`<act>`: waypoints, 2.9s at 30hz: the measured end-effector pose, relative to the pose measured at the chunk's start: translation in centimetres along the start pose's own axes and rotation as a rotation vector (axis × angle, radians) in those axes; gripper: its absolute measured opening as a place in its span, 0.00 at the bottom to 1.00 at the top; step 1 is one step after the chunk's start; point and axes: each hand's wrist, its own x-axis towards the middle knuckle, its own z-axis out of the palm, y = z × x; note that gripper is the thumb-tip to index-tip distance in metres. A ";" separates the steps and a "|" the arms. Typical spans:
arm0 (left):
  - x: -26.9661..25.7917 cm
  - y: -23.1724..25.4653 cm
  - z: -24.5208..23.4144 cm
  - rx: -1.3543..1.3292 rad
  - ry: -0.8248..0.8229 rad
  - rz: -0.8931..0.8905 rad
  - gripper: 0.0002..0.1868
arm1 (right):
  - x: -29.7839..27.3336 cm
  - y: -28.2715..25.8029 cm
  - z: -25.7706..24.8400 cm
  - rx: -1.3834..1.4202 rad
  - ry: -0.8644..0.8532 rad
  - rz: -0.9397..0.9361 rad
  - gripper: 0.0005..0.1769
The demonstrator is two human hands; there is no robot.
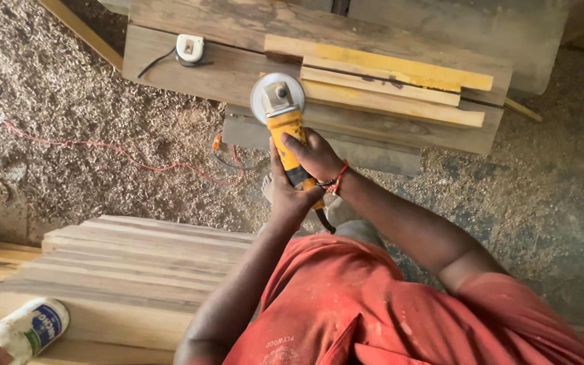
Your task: The person uses a handheld angle grinder with a sanding disc to smooth the surfaces of several wooden planks on a workbench. They repeatedly move the tool along the planks, pause to wipe away dust, and flip the planks to sand different sides.
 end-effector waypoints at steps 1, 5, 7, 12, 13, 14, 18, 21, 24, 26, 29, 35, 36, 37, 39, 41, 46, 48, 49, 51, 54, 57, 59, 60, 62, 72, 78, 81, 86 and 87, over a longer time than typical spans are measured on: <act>0.3 0.3 -0.4 0.029 0.020 0.002 0.71 | 0.7 -0.1 0.3 -0.006 -0.005 -0.005 0.23; 0.5 1.3 -1.2 0.096 0.067 -0.032 0.70 | 1.6 -0.1 1.0 0.044 -0.031 0.057 0.23; 0.3 1.2 -1.0 0.202 0.091 -0.066 0.70 | 1.4 -0.1 0.8 0.055 -0.055 0.054 0.24; -0.4 -1.2 1.4 0.043 0.047 0.083 0.70 | -0.4 -0.2 -1.0 0.049 -0.041 0.025 0.25; -0.6 -1.7 1.9 0.054 0.038 0.103 0.70 | -1.0 -0.3 -1.5 0.054 -0.037 0.021 0.26; -0.9 -2.1 2.4 0.065 0.029 0.122 0.71 | -1.6 -0.4 -2.0 0.060 -0.033 0.018 0.26; -1.4 -3.0 5.1 0.015 0.057 0.017 0.72 | -3.3 -0.9 -4.1 0.028 -0.044 0.059 0.26; -1.6 -2.9 6.7 0.046 0.096 0.037 0.71 | -3.9 -1.2 -5.3 0.012 -0.054 0.065 0.26; -2.1 -3.1 7.7 0.111 0.136 -0.152 0.72 | -4.9 -1.1 -6.3 0.038 -0.061 0.064 0.27; -2.4 -3.7 8.5 0.152 0.104 0.038 0.72 | -5.7 -0.9 -7.2 0.044 -0.051 0.061 0.27; -3.0 -4.6 9.4 0.178 0.041 0.090 0.72 | -6.8 -0.2 -9.0 0.028 -0.029 0.022 0.27; -4.7 -4.3 13.0 0.123 -0.089 -0.077 0.71 | -11.4 0.4 -12.6 0.018 0.101 0.023 0.26; -5.0 -4.0 13.3 0.170 -0.105 -0.163 0.71 | -12.3 0.2 -13.1 0.027 0.141 0.036 0.25; -5.1 -3.9 13.4 0.210 -0.126 -0.148 0.71 | -13.3 0.1 -13.3 0.038 0.179 0.053 0.25; -5.1 -3.7 13.1 0.293 -0.173 -0.116 0.71 | -13.4 0.1 -12.8 0.052 0.228 0.069 0.25; -4.8 -3.8 12.1 0.229 -0.155 -0.094 0.71 | -12.9 0.2 -11.8 0.060 0.254 0.068 0.24; -3.2 -3.4 7.4 0.173 -0.079 -0.088 0.72 | -7.5 0.6 -6.7 0.107 0.081 -0.042 0.23; -2.7 -2.9 5.6 0.182 -0.049 -0.019 0.72 | -6.3 0.3 -5.3 0.057 0.063 -0.047 0.23; -2.7 -2.9 5.4 0.232 -0.051 0.001 0.72 | -6.3 0.2 -5.1 0.033 0.049 -0.044 0.23; -2.6 -2.9 5.5 0.331 -0.054 0.046 0.73 | -6.7 0.0 -5.3 0.091 0.094 -0.028 0.23; -3.0 -3.2 7.8 0.300 -0.082 0.062 0.71 | -8.5 -0.2 -6.9 0.036 0.160 -0.004 0.23; -4.0 -3.7 10.9 0.285 -0.151 0.001 0.72 | -11.3 -0.2 -9.9 -0.019 0.227 0.008 0.23; -4.4 -4.2 13.0 0.213 -0.236 -0.068 0.72 | -13.6 0.2 -11.9 0.001 0.277 0.001 0.23; -4.6 -4.6 14.0 0.178 -0.277 -0.105 0.72 | -14.7 0.4 -12.8 0.026 0.305 -0.012 0.23; -5.1 -5.3 16.2 0.200 -0.329 -0.102 0.71 | -16.8 0.7 -15.0 0.046 0.358 -0.036 0.24; -5.6 -6.5 21.3 0.394 -0.512 -0.175 0.74 | -22.6 -0.2 -19.6 0.056 0.498 -0.030 0.27; -5.4 -6.5 17.1 0.184 -0.333 0.066 0.70 | -17.5 0.8 -15.3 0.082 0.332 -0.062 0.25; -5.3 -6.1 17.6 0.326 -0.343 0.156 0.70 | -17.8 0.5 -16.2 0.110 0.303 -0.079 0.26; -5.0 -5.1 23.5 0.538 -0.489 -0.327 0.74 | -23.0 0.2 -21.8 0.037 0.475 -0.006 0.31; -5.1 -5.2 24.7 0.540 -0.515 -0.299 0.73 | -24.1 0.2 -23.1 0.093 0.513 -0.043 0.33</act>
